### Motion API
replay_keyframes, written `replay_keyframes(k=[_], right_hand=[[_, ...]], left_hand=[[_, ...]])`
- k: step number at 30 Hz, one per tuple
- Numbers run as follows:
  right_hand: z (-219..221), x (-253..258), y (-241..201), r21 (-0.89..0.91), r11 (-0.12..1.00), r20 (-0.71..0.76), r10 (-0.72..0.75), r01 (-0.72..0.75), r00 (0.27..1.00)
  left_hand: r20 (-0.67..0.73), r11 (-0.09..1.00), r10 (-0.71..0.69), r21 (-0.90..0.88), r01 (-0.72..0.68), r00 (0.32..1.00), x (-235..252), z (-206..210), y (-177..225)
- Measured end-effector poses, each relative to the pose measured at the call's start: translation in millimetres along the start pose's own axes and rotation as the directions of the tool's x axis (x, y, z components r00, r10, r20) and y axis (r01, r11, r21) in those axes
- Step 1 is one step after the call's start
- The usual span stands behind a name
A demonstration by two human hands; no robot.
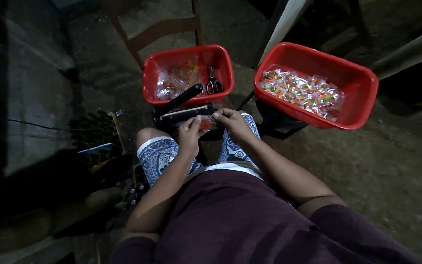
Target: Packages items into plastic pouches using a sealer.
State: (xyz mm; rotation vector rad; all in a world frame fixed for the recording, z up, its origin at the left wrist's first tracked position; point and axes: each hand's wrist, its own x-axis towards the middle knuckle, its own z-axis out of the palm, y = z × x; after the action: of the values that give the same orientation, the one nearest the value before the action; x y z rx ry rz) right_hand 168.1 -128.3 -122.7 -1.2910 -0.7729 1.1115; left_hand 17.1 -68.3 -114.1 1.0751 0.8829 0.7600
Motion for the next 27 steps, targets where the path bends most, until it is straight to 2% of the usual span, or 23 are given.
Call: replay_keyframes(k=[4,7,10,13,15,17,19,22,24,27], right_hand=[[4,21,16,0.038,0.999,-0.075,0.000,0.003,0.997],[10,42,37,0.013,0.997,-0.105,0.075,-0.074,0.992],[3,77,52,-0.170,0.979,-0.128,0.088,-0.110,0.988],[-5,115,31,-0.385,0.923,-0.164,-0.069,0.001,0.984],[1,132,3,-0.518,0.844,-0.079,-0.210,0.139,0.975],[12,146,-21,-0.694,0.680,0.098,-0.237,0.237,0.967],[22,162,-25,-0.845,0.479,0.209,-0.112,0.237,0.971],[28,177,0,-0.957,0.250,0.177,0.106,0.146,0.979],[23,181,23,-0.969,0.225,0.133,0.153,0.097,0.979],[14,181,51,-0.968,0.244,0.092,0.127,0.059,0.988]], left_hand=[[0.015,0.982,-0.153,-0.108,0.154,0.988,10,-4,-19],[-0.086,0.934,-0.287,-0.247,0.258,0.954,29,0,-38],[-0.158,0.883,-0.390,-0.344,0.319,0.907,60,-3,-56],[-0.229,0.890,-0.411,-0.312,0.333,0.882,94,-14,-81],[-0.266,0.893,-0.426,-0.274,0.356,0.864,110,-19,-95],[-0.280,0.886,-0.441,-0.288,0.363,0.853,118,-20,-103],[-0.260,0.870,-0.459,-0.324,0.371,0.849,122,-22,-109],[-0.271,0.861,-0.483,-0.318,0.396,0.832,125,-21,-106],[-0.271,0.864,-0.488,-0.289,0.413,0.830,126,-21,-107],[-0.279,0.851,-0.511,-0.300,0.431,0.813,127,-20,-105]])
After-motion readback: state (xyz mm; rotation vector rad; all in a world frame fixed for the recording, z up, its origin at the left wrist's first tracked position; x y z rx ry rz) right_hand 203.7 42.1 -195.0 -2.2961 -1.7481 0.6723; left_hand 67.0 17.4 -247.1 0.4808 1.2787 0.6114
